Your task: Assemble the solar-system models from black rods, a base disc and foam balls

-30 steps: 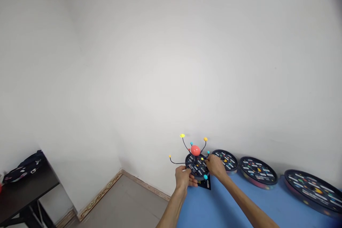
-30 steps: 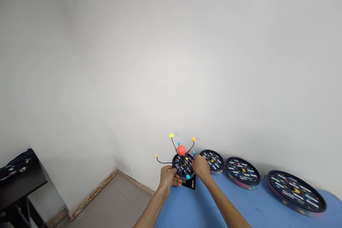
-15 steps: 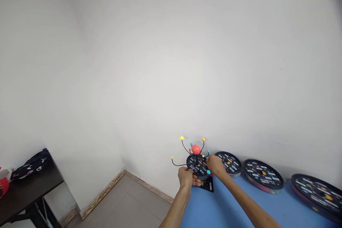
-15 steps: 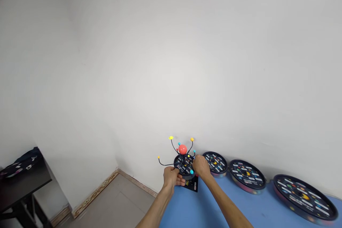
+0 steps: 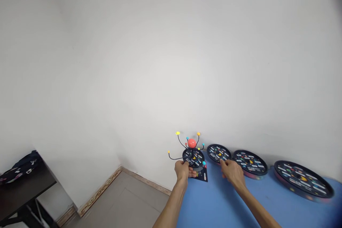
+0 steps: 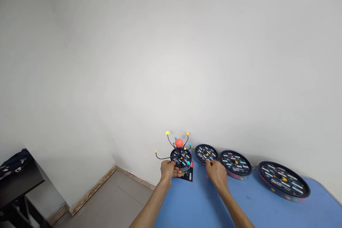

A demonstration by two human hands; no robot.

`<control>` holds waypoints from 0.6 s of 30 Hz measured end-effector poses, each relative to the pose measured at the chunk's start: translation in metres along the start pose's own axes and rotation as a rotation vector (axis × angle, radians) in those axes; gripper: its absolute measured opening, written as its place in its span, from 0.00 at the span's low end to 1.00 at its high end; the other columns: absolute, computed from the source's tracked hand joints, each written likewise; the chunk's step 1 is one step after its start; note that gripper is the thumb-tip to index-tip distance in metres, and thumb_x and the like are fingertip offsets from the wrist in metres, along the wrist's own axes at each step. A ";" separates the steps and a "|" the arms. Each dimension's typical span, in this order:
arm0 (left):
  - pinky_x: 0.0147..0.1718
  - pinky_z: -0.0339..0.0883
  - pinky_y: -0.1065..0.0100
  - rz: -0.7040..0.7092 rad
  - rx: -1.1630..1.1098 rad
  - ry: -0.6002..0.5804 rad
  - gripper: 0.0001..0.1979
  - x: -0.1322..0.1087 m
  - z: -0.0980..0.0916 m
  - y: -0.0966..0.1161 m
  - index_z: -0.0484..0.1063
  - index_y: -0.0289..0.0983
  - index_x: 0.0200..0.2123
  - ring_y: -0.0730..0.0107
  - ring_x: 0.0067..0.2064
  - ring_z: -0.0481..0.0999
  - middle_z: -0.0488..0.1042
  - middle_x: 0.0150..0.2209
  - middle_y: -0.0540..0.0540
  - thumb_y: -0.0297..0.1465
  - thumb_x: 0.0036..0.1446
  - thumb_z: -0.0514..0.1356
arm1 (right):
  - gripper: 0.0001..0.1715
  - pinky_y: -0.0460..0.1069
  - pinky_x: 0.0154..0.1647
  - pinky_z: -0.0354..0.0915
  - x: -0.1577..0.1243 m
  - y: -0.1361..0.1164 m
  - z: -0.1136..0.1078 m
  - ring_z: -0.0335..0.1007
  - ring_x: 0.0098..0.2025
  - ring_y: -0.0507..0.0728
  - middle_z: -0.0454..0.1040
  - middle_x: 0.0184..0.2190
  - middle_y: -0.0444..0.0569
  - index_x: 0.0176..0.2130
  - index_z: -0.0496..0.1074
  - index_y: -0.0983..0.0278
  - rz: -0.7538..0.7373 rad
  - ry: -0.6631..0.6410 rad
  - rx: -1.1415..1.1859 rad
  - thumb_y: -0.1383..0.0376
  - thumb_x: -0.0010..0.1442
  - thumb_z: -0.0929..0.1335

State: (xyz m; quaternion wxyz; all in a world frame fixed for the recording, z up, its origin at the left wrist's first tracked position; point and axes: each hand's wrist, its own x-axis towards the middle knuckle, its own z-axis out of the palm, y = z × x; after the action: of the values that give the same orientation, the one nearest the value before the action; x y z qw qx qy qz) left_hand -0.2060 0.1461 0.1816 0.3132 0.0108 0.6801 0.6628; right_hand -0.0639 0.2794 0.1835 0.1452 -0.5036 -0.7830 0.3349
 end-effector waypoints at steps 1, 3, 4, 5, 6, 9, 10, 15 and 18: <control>0.30 0.74 0.68 0.000 -0.003 0.000 0.11 0.000 0.000 0.000 0.71 0.33 0.46 0.72 0.32 0.77 0.76 0.39 0.47 0.34 0.65 0.59 | 0.28 0.51 0.36 0.70 0.001 0.005 -0.002 0.76 0.30 0.56 0.79 0.27 0.52 0.32 0.75 0.66 0.040 -0.018 0.039 0.56 0.71 0.56; 0.32 0.75 0.66 -0.002 -0.009 -0.002 0.12 0.001 0.001 0.000 0.71 0.33 0.48 0.70 0.35 0.77 0.76 0.41 0.45 0.35 0.65 0.59 | 0.22 0.51 0.35 0.71 0.006 0.011 -0.004 0.76 0.31 0.54 0.79 0.33 0.50 0.37 0.75 0.67 0.109 -0.063 0.111 0.54 0.69 0.61; 0.33 0.75 0.65 -0.003 -0.011 -0.002 0.12 0.002 0.001 0.000 0.71 0.34 0.48 0.69 0.36 0.77 0.75 0.42 0.45 0.35 0.65 0.59 | 0.19 0.51 0.36 0.72 0.009 0.012 -0.004 0.76 0.33 0.54 0.79 0.37 0.49 0.41 0.74 0.66 0.135 -0.086 0.142 0.54 0.68 0.64; 0.34 0.75 0.64 -0.004 -0.014 -0.003 0.13 0.002 0.001 0.001 0.71 0.34 0.49 0.68 0.37 0.78 0.75 0.43 0.44 0.35 0.65 0.59 | 0.17 0.52 0.38 0.73 0.012 0.011 -0.004 0.76 0.36 0.54 0.78 0.40 0.49 0.45 0.73 0.66 0.155 -0.108 0.170 0.55 0.67 0.66; 0.35 0.76 0.63 -0.006 -0.017 -0.003 0.13 0.002 0.001 0.001 0.70 0.34 0.50 0.67 0.38 0.78 0.75 0.44 0.44 0.35 0.65 0.59 | 0.17 0.54 0.39 0.73 0.014 0.011 -0.003 0.75 0.39 0.55 0.76 0.44 0.49 0.48 0.72 0.65 0.171 -0.125 0.195 0.56 0.66 0.67; 0.39 0.75 0.60 -0.009 -0.025 -0.006 0.15 0.001 0.002 0.001 0.70 0.34 0.51 0.65 0.42 0.77 0.74 0.47 0.43 0.35 0.65 0.60 | 0.18 0.56 0.43 0.73 0.018 0.008 -0.002 0.74 0.44 0.58 0.74 0.49 0.52 0.52 0.70 0.64 0.200 -0.157 0.252 0.59 0.66 0.68; 0.39 0.75 0.59 -0.010 -0.027 -0.008 0.15 0.001 0.002 0.001 0.70 0.35 0.52 0.64 0.42 0.77 0.74 0.48 0.43 0.35 0.65 0.60 | 0.18 0.57 0.44 0.73 0.018 0.007 -0.002 0.74 0.45 0.58 0.74 0.50 0.52 0.53 0.70 0.64 0.209 -0.162 0.266 0.59 0.66 0.68; 0.41 0.75 0.58 -0.022 -0.026 -0.017 0.16 0.000 0.002 0.002 0.69 0.35 0.52 0.63 0.44 0.77 0.73 0.49 0.42 0.35 0.65 0.60 | 0.19 0.57 0.45 0.72 0.010 0.011 -0.002 0.74 0.46 0.59 0.73 0.51 0.52 0.53 0.70 0.64 0.248 -0.174 0.333 0.59 0.65 0.68; 0.43 0.74 0.56 -0.028 -0.026 -0.021 0.16 0.000 0.002 0.001 0.69 0.35 0.53 0.61 0.46 0.76 0.73 0.51 0.41 0.35 0.65 0.60 | 0.19 0.57 0.45 0.73 0.001 0.015 -0.004 0.74 0.46 0.59 0.73 0.51 0.52 0.53 0.70 0.64 0.267 -0.176 0.372 0.59 0.65 0.68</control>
State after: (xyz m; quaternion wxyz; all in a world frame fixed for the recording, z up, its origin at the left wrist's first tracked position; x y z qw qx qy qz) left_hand -0.2059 0.1480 0.1828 0.3297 0.0040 0.6683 0.6668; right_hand -0.0512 0.2857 0.1761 0.1211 -0.5362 -0.6441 0.5320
